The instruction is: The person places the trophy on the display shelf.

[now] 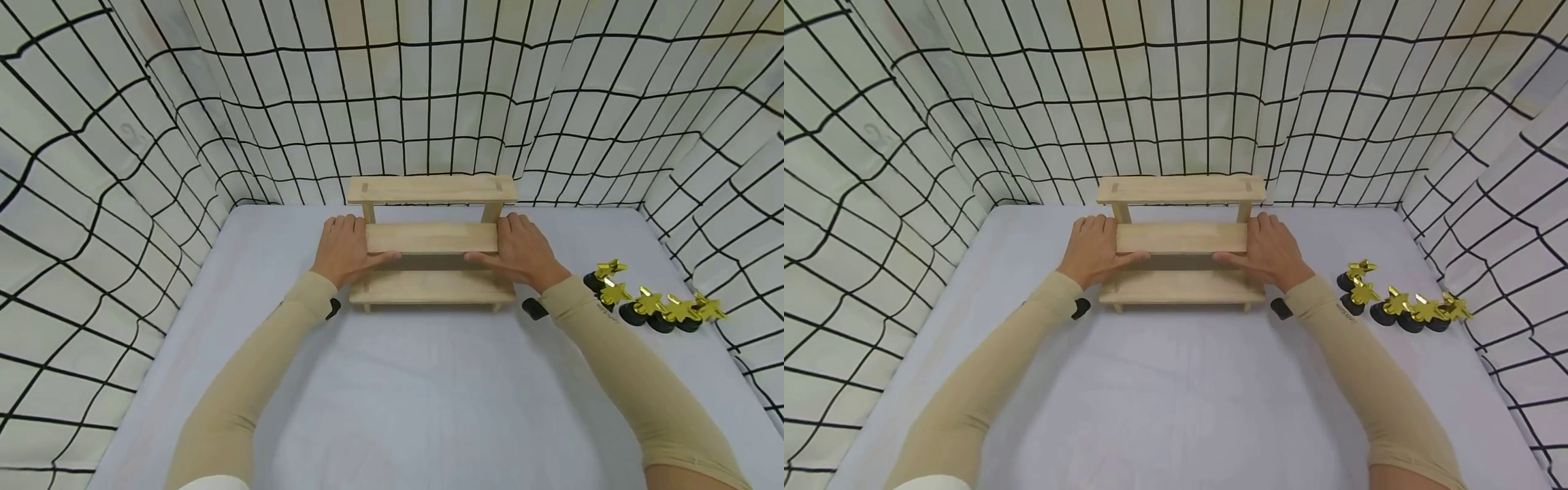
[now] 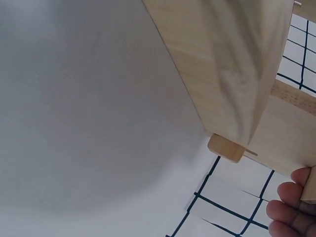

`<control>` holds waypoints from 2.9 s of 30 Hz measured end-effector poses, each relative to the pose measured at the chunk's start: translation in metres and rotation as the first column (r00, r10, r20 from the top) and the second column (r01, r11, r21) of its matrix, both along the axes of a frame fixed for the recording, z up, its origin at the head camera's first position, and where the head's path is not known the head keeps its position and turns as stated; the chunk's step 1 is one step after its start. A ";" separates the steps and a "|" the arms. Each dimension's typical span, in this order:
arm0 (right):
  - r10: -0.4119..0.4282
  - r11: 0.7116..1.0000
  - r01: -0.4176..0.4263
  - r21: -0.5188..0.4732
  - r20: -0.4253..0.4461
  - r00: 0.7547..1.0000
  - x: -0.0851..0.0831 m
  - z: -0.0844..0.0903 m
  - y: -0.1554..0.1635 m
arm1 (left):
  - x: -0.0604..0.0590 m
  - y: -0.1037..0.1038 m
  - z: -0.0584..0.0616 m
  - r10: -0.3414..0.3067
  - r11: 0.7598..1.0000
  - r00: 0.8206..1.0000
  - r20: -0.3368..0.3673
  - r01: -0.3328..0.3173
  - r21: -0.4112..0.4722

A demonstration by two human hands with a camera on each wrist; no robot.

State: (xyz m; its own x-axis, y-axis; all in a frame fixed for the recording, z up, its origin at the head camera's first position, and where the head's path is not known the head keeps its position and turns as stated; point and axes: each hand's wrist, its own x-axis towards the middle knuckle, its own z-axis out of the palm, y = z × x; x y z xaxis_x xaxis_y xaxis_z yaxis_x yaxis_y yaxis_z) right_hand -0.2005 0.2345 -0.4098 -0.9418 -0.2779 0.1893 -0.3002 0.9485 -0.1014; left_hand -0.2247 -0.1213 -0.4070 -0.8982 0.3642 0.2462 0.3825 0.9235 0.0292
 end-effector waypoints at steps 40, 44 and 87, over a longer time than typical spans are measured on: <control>0.027 0.998 -0.039 -0.056 -0.198 0.980 0.070 -0.014 -0.005 | 0.061 -0.010 -0.013 -0.092 0.994 0.975 -0.202 0.101 0.036; 0.016 0.995 -0.029 -0.095 -0.135 0.991 0.072 -0.011 -0.005 | 0.061 -0.010 -0.013 -0.102 0.993 0.973 -0.209 0.111 0.031; -0.345 0.779 0.071 -0.623 -0.331 0.878 0.113 0.030 0.135 | 0.058 -0.011 -0.017 -0.131 0.982 0.958 -0.255 0.161 0.100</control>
